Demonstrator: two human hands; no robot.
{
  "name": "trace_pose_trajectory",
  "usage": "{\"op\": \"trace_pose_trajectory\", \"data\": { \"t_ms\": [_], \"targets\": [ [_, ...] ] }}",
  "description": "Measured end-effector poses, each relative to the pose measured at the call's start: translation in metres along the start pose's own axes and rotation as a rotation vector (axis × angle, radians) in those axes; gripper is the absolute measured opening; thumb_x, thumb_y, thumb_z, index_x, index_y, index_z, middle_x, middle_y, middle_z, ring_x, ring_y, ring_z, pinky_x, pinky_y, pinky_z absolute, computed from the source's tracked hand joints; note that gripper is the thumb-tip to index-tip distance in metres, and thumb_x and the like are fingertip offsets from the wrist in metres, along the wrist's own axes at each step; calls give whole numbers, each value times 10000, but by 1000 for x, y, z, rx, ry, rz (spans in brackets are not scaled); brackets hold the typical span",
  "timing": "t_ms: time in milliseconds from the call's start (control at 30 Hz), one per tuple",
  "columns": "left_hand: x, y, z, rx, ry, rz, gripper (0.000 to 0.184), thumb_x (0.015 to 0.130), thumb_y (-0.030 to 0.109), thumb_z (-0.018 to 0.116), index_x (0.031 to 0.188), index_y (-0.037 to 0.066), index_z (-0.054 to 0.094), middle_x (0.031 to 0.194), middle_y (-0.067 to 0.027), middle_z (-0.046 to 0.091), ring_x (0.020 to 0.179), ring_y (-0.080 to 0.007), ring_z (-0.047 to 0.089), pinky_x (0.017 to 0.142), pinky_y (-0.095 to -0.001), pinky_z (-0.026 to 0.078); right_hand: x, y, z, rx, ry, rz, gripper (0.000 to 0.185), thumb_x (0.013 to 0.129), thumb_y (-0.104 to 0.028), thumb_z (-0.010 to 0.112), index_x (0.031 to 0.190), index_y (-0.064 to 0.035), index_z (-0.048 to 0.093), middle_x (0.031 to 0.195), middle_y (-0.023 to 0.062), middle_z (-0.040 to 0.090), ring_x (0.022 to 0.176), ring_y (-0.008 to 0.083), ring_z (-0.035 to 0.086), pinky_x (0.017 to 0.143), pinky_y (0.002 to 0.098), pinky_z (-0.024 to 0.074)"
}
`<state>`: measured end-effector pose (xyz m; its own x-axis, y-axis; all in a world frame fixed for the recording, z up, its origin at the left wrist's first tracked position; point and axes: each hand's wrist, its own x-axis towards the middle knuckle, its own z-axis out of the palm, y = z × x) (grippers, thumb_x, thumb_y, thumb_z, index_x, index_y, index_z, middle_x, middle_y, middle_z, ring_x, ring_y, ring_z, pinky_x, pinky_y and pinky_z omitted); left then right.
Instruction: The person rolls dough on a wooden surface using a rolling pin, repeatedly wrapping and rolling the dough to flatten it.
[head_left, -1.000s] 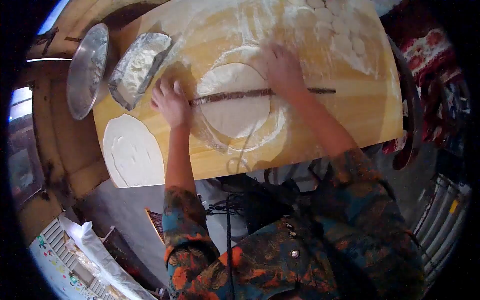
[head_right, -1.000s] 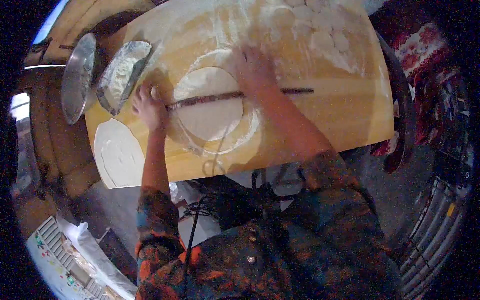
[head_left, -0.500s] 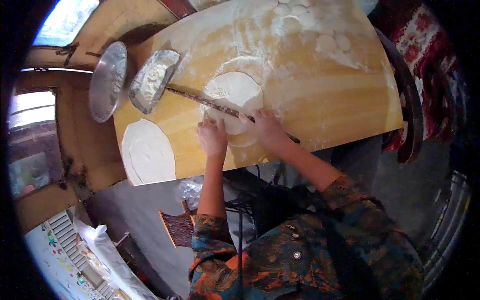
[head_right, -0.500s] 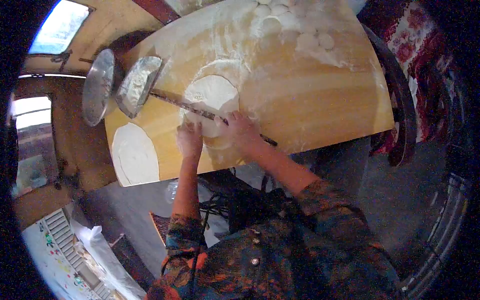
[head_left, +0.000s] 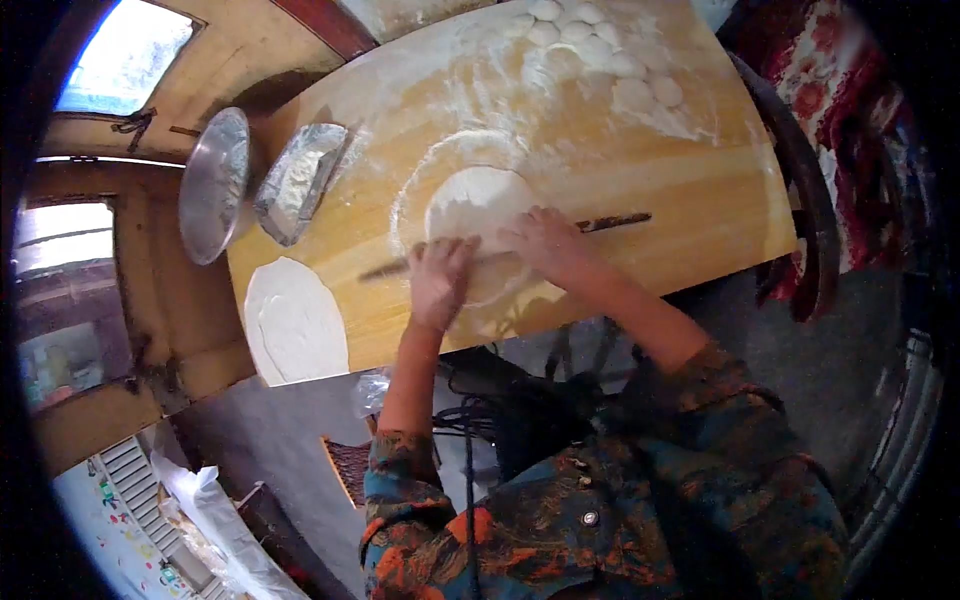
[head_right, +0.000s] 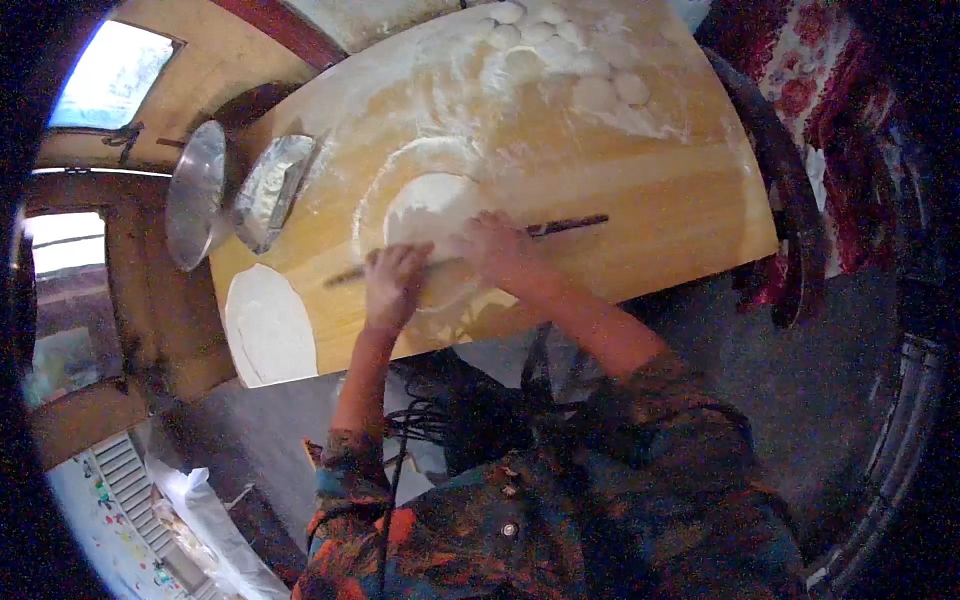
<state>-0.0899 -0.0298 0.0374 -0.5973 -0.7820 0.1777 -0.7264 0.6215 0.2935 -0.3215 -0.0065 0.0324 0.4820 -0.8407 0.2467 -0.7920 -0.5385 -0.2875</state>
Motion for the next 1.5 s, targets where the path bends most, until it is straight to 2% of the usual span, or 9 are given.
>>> {"op": "trace_pose_trajectory", "data": {
  "t_ms": [267, 500, 600, 633, 967, 1133, 1300, 1367, 1500],
  "targets": [
    [-24, 64, 24, -242, -76, -42, 456, 739, 88, 655, 1191, 125, 609, 1104, -108, 591, 1023, -329, 545, 896, -447, 416, -89, -17, -15, -50, -130, 61, 489, 824, -243, 600, 1278, -78, 526, 1341, 126, 501, 1261, 308, 442, 1061, 494, 326],
    [4, 62, 1, -73, 170, -169, 506, 806, 101, 591, 1307, 89, 520, 1272, -153, 518, 1188, -342, 478, 957, -514, 364, -2, 2, 5, -111, -117, 257, 643, 855, -382, 582, 1390, -59, 427, 1428, 143, 427, 1353, 311, 333, 1112, 532, 223],
    [-3, 65, 7, -105, 141, -210, 571, 841, 122, 573, 1393, 70, 436, 1378, -191, 456, 1283, -359, 423, 1035, -523, 319, -5, -4, -21, -202, -174, 162, 652, 854, -375, 578, 1404, -63, 417, 1435, 143, 422, 1353, 318, 331, 1110, 542, 221],
    [-12, 61, 24, -115, -8, -216, 649, 857, 159, 589, 1456, 79, 350, 1471, -199, 368, 1372, -382, 327, 1136, -527, 189, -15, 0, -19, -185, -158, 136, 648, 860, -379, 570, 1406, -64, 418, 1435, 145, 421, 1351, 321, 334, 1111, 541, 220],
    [115, -22, 44, 190, 72, -360, 717, 880, 432, 567, 1438, 35, 355, 1500, -187, 337, 1413, -332, 271, 1135, -533, 190, 111, 79, 24, -93, 112, 302, 541, 901, -336, 511, 1382, -94, 456, 1438, 142, 421, 1354, 345, 336, 1100, 578, 232],
    [18, 39, 27, -13, -144, -272, 759, 848, 397, 608, 1456, 37, 333, 1508, -187, 332, 1423, -361, 250, 1151, -556, 126, -2, 35, -6, -172, -268, 64, 578, 853, -294, 566, 1388, -107, 451, 1435, 123, 427, 1288, 339, 399, 1096, 522, 263],
    [95, -39, 40, 218, 51, -314, 670, 902, 382, 557, 1452, 62, 345, 1493, -183, 356, 1399, -337, 307, 1130, -573, 170, 87, 81, 36, -246, -111, 178, 542, 892, -281, 518, 1392, -85, 448, 1430, 156, 431, 1339, 321, 385, 1103, 584, 228],
    [143, -81, 30, 220, 153, -415, 584, 945, 367, 507, 1434, 77, 373, 1450, -190, 398, 1357, -330, 358, 1101, -569, 224, 146, 121, 22, -355, 225, 245, 494, 854, -218, 554, 1325, -83, 496, 1298, 153, 525, 1197, 317, 488, 1019, 477, 357],
    [150, -112, 7, 8, 64, -499, 500, 943, 345, 509, 1368, 88, 450, 1280, -176, 520, 1217, -319, 474, 1017, -542, 328, 157, 146, -21, -88, -129, 334, 474, 851, -244, 575, 1288, -71, 517, 1184, 159, 577, 1142, 328, 515, 997, 465, 372]
  ]
}}
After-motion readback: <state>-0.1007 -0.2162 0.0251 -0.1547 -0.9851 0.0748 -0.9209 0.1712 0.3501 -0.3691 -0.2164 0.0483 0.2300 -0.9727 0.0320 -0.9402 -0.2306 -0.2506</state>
